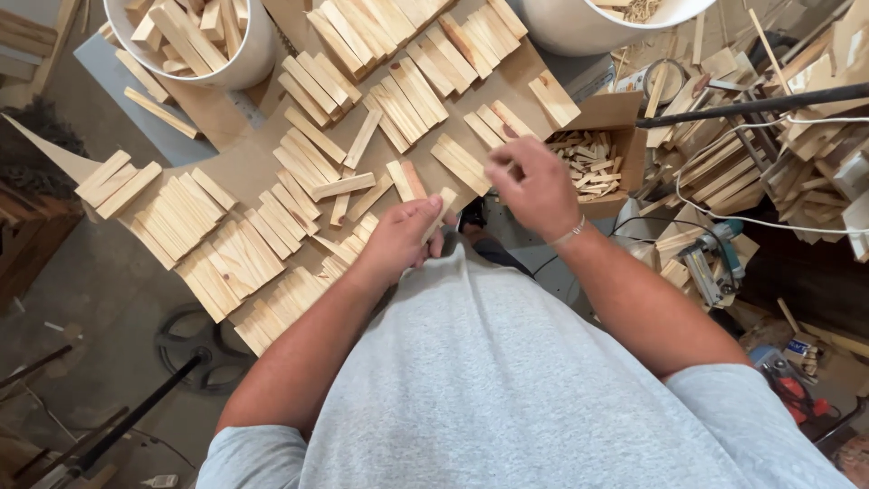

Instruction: Arranging and aligning small wooden slats on a board to create a patterned surface.

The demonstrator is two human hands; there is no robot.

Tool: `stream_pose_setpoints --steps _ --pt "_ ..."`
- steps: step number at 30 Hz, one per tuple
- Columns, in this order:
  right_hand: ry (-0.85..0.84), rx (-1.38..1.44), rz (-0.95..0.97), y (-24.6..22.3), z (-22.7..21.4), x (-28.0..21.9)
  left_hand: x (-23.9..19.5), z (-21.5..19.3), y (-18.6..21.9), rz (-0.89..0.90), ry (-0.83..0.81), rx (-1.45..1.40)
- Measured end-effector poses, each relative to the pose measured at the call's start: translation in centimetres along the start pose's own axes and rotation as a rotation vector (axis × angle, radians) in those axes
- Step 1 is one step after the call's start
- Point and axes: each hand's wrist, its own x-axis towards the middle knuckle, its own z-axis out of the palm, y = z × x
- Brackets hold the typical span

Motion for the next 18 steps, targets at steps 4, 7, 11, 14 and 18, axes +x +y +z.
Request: stream_pose_setpoints --steps 4,7,11,14,18 --pt "-0.250 0.307 0.022 -4.1 -0.8 -1.8 1.3 -0.5 -1.3 -0.050 -0.075 0.018" --pt "-0.361 0.401 -0.041 -5.7 -1.4 -2.0 1.4 -0.3 -0.6 -0.080 -0.148 0.076" --pt "-0.259 0.414 -0.037 -4.4 -1.9 -2.3 1.3 -0.3 0.3 -0.088 -0.117 -0.024" --pt "-0.210 0.550 0.058 -2.7 -1.6 -3.2 2.2 -0.7 -0.7 0.034 -0.098 -0.060" --pt "-0.287 0.945 0.293 1.1 -0.8 -4.7 2.3 -0.3 0.3 0.382 -0.054 0.300"
